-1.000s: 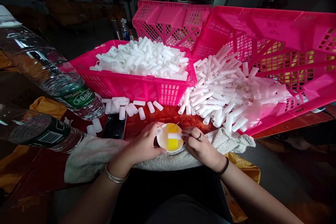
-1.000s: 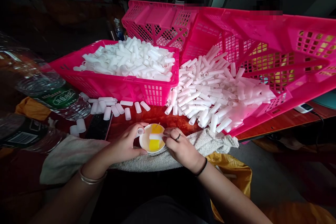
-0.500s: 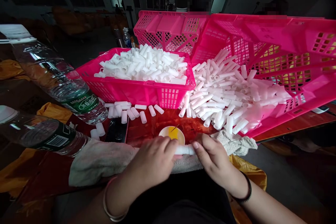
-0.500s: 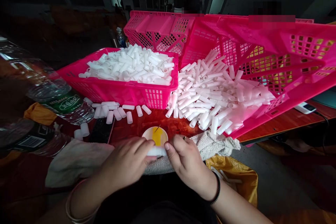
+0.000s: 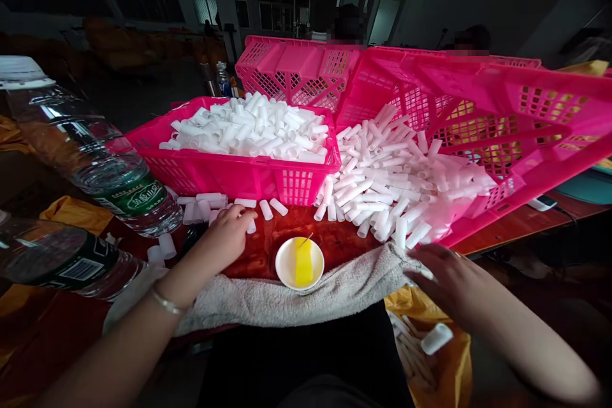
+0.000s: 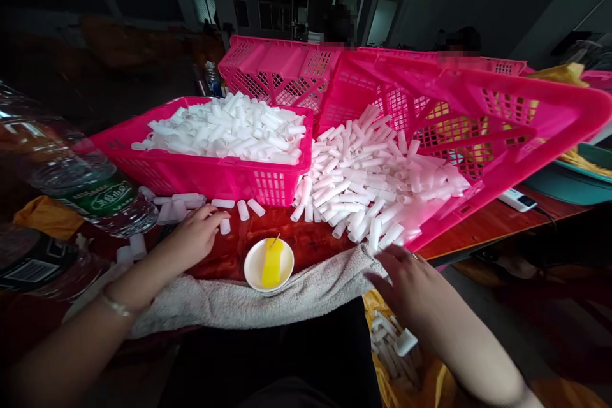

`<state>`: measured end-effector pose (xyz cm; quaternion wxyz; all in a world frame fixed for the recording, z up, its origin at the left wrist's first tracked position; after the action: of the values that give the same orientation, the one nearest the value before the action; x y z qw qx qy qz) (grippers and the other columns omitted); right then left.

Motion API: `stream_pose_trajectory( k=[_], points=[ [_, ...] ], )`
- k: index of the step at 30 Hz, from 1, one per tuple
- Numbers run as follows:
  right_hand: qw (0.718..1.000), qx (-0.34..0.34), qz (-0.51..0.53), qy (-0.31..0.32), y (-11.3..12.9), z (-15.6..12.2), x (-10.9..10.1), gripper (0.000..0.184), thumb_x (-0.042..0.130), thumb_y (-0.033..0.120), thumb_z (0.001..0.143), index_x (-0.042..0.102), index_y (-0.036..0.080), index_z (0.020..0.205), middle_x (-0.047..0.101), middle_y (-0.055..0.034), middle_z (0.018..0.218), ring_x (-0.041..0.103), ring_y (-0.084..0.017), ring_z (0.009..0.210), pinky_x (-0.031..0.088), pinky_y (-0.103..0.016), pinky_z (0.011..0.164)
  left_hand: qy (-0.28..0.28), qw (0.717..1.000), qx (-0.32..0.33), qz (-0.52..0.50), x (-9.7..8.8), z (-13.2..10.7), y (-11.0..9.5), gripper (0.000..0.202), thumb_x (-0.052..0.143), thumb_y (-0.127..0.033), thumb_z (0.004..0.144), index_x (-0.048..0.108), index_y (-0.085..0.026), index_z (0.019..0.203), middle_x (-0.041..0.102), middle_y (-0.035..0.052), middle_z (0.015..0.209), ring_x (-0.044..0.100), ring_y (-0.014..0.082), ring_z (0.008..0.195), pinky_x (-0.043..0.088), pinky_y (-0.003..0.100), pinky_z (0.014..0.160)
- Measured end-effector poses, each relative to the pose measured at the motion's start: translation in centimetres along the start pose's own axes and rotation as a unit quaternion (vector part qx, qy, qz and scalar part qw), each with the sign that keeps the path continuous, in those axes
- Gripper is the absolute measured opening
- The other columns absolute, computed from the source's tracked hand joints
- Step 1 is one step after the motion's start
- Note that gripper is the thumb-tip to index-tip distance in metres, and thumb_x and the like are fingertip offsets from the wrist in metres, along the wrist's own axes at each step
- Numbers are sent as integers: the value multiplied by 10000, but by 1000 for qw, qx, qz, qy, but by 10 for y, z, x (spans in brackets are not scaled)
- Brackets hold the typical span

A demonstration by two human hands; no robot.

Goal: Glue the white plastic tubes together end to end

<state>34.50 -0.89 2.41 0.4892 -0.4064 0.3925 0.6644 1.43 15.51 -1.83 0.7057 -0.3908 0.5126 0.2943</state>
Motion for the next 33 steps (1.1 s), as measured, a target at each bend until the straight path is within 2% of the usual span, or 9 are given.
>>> stream_pose_trajectory(
  k=[3, 7, 10, 12, 15, 19, 24, 28, 33],
  points=[
    [992, 71, -87, 47, -19, 63, 39, 222, 481, 104, 889, 667, 113, 1010, 686, -166, 972, 661, -254, 819, 515, -344, 728, 68, 995, 48, 45, 18, 20, 28, 419, 382, -13, 776, 674, -196, 1015, 544, 84, 1008, 543, 260, 985, 444, 419, 921],
    [985, 89, -136, 61, -27, 116, 68, 224, 497, 59, 854, 673, 81, 990, 638, -218, 1084, 617, -332, 976, 501, -402, 787, 77, 993, 86, 3, 11, 11, 6, 266, 443, -116, 816, 644, -210, 962, 531, 51, 971, 549, 224, 919, 459, 373, 876],
    [994, 68, -80, 32, -16, 105, 68, 248, 505, 151, 904, 621, 67, 1107, 627, -215, 1109, 616, -321, 982, 505, -422, 829, 38, 993, 70, -91, -1, -11, -15, 142, 483, -178, 811, 555, -205, 931, 542, 31, 943, 568, 193, 850, 484, 328, 804],
    [998, 21, 56, 19, 8, 83, 67, 299, 483, 231, 945, 578, 90, 1191, 655, -168, 1023, 644, -272, 895, 533, -391, 798, 22, 992, 34, -124, -2, -27, -19, 101, 481, -170, 794, 505, -210, 884, 556, 15, 882, 573, 185, 782, 495, 313, 735],
    [959, -77, 269, 34, 59, 52, 72, 349, 414, 252, 983, 527, 160, 1300, 661, -117, 987, 658, -220, 883, 559, -353, 801, 56, 992, 6, -116, 10, -46, -19, 274, 438, -73, 758, 527, -202, 983, 597, 55, 1001, 607, 217, 914, 500, 358, 830],
    [936, -96, 339, 25, 96, 38, 89, 415, 410, 175, 971, 467, 180, 1382, 639, -143, 1090, 648, -224, 979, 568, -369, 838, 111, 991, -38, -61, 23, -55, -15, 515, 386, 48, 667, 559, -172, 1099, 556, 113, 1121, 571, 256, 1099, 452, 421, 969],
    [922, -115, 369, -8, 98, 39, 94, 286, 467, 135, 940, 637, 212, 1156, 629, -123, 1083, 624, -232, 1033, 560, -386, 860, 55, 982, -3, -180, 21, -49, -41, 202, 544, -220, 850, 538, -210, 1052, 544, 100, 1194, 586, 244, 1092, 479, 409, 970],
    [901, -69, 428, 22, 89, 40, 99, 312, 554, 200, 921, 588, 226, 1230, 645, -115, 1135, 627, -236, 1070, 553, -404, 900, 47, 967, 22, -248, 37, -45, -59, 654, 852, -426, 586, 518, -221, 1110, 473, 143, 1400, 486, 336, 1267, 433, 476, 1046],
    [922, -86, 377, -17, 90, 41, 96, 224, 538, 200, 929, 657, 215, 1117, 669, -108, 1028, 649, -228, 975, 568, -378, 837, 44, 970, -10, -239, 53, -42, -57, 753, 909, -402, 476, 525, -201, 1092, 565, 159, 1302, 517, 360, 1228, 426, 527, 1035]
  ],
)
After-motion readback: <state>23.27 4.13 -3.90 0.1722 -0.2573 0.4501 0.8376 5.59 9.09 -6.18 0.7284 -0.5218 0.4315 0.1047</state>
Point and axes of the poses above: each hand's wrist, its own z-axis towards the middle knuckle, its own x-axis out of the palm, y = z × x, the point moved 7 cm from there along z, towards the middle knuckle
